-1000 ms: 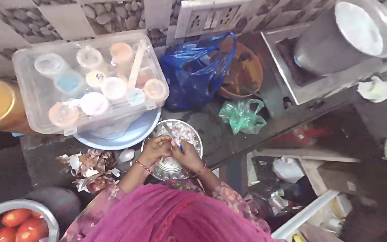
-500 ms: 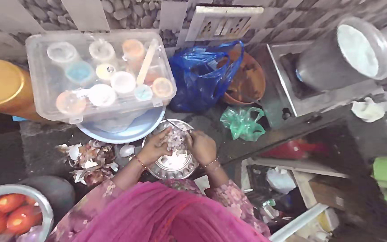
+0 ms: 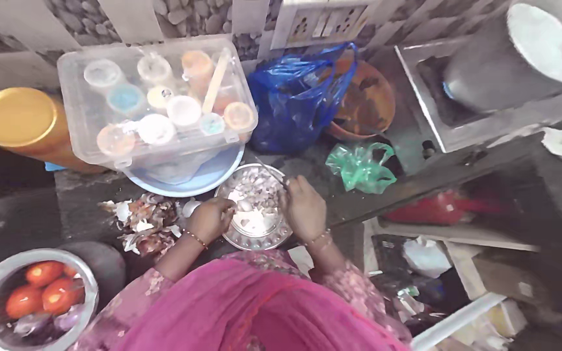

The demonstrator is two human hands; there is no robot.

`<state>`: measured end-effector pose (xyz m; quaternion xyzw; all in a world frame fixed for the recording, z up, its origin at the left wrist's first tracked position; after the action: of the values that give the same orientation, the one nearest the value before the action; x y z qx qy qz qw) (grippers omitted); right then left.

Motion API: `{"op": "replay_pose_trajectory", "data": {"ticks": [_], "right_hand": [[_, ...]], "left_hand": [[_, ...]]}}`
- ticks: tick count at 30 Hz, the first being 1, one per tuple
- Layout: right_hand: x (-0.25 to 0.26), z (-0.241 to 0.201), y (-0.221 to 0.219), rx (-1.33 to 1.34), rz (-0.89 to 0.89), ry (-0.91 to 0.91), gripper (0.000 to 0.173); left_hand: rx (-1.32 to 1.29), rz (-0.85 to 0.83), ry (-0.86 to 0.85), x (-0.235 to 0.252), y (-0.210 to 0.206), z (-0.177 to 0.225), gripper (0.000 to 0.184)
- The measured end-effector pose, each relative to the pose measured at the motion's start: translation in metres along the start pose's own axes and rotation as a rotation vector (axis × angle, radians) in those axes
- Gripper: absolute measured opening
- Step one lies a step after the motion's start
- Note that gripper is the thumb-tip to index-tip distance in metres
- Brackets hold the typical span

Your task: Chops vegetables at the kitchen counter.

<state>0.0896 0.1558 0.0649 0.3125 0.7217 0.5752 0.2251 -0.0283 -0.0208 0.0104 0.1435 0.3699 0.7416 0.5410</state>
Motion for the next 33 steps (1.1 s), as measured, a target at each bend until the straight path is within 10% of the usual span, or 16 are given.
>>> {"op": "replay_pose_trajectory", "data": {"ticks": [3, 20, 27, 33], "right_hand": [[0.002, 0.006, -0.021, -0.093, -0.237, -0.138, 0.041], [-0.075, 0.046, -0.011, 0.394, -0.024, -0.108, 0.035], [-0.078, 0.047, -0.021, 0.478, -0.1, -0.122, 0.036], [-0.07, 0.038, -0.035, 0.673, -0.469, -0.148, 0.035]], "left_hand": [[0.067, -0.148, 0.041, 0.011, 0.0, 0.01, 0.031], [0.414, -0.578, 0.055, 0.041, -0.03, 0.048, 0.037], [0.278, -0.504, -0.003, 0.036, -0.029, 0.036, 0.036], [-0.409, -0.112, -0.125, 0.01, -0.007, 0.029, 0.026]]}}
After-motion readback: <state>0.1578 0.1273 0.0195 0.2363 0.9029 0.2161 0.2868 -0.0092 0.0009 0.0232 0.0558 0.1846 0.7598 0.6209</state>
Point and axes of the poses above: each hand's wrist, its own x-axis towards the middle knuckle, its own y-axis out of the back of the hand, z = x × y, the point moved 3 cm from there along x, towards the middle knuckle, and after that the axes turned 15 degrees about -y, right-handed, at the moved point
